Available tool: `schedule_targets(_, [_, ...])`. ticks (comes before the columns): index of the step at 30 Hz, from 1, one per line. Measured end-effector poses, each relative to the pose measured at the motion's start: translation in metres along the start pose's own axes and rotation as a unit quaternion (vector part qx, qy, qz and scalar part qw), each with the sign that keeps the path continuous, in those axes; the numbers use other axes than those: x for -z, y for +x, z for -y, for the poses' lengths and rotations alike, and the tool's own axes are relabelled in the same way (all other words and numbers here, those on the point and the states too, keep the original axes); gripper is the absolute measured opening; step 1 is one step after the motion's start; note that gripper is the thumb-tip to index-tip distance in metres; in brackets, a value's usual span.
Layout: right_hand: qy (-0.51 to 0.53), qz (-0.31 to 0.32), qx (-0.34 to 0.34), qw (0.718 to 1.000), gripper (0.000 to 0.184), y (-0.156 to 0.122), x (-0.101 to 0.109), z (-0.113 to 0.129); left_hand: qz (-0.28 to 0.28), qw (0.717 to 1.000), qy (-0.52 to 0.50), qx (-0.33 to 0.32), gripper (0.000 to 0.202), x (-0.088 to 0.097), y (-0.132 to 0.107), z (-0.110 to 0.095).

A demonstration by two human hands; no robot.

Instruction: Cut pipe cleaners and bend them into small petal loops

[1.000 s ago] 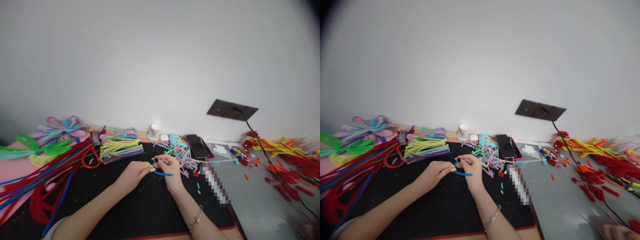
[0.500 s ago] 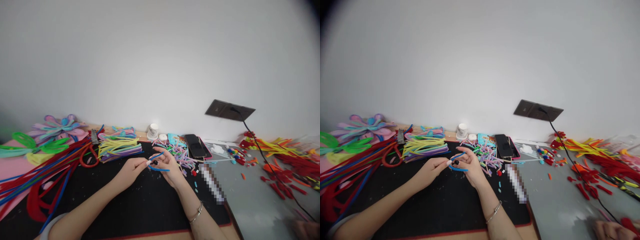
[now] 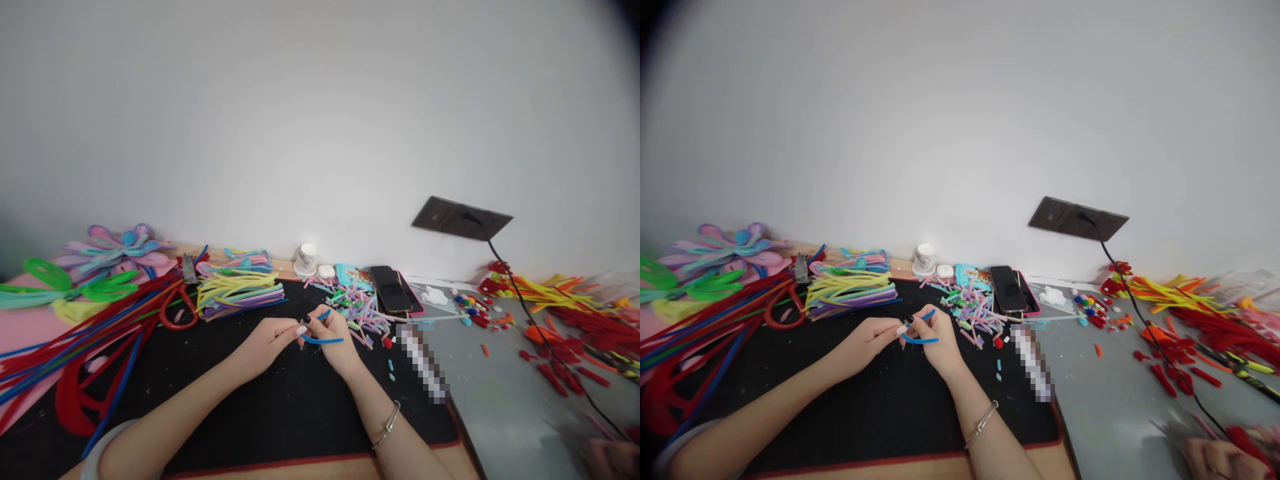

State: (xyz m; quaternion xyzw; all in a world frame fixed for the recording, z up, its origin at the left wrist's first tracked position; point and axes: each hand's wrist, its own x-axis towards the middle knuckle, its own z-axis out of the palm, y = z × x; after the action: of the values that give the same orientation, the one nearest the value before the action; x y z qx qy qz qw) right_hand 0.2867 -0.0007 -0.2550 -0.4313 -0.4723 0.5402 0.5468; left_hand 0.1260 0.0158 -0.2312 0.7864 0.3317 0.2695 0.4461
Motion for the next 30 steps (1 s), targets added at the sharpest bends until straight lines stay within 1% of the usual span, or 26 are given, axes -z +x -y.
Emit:
schedule_targets(3, [0.016,0.006,0.01,1.0,0.024,-0.001,-0.003,-0.005,0.003,1.0,0.012,-0.015,0.039,0.0,0.0,0.001])
schedule_targets(9, [0.03,0.003,0.018,0.999,0.027,-0.007,-0.013,0.0,0.006,0.998,0.033,-0.053,0.037,0.0,0.0,0.002])
schedule_targets(11, [0.019,-0.006,0.022,1.0,0.027,-0.008,-0.014,-0.001,0.006,0.996,0.049,-0.069,0.037,-0.001,0.0,0.002])
schedule_targets(16, [-0.048,-0.046,0.04,0.997,0.024,-0.012,-0.015,-0.005,0.004,0.989,0.1,-0.108,0.037,-0.001,-0.003,0.002])
schedule_targets(21, [-0.038,-0.044,0.056,0.997,0.023,-0.014,-0.018,-0.003,0.004,0.982,0.134,-0.136,0.037,-0.002,-0.005,0.003])
schedule_targets(27, [-0.039,-0.056,0.059,0.996,0.022,-0.015,-0.018,-0.003,0.004,0.975,0.156,-0.156,0.039,-0.002,-0.005,0.004])
schedule_targets(30, [-0.018,-0.058,0.058,0.996,0.022,-0.014,-0.019,-0.003,0.005,0.972,0.17,-0.165,0.039,-0.002,-0.004,0.005])
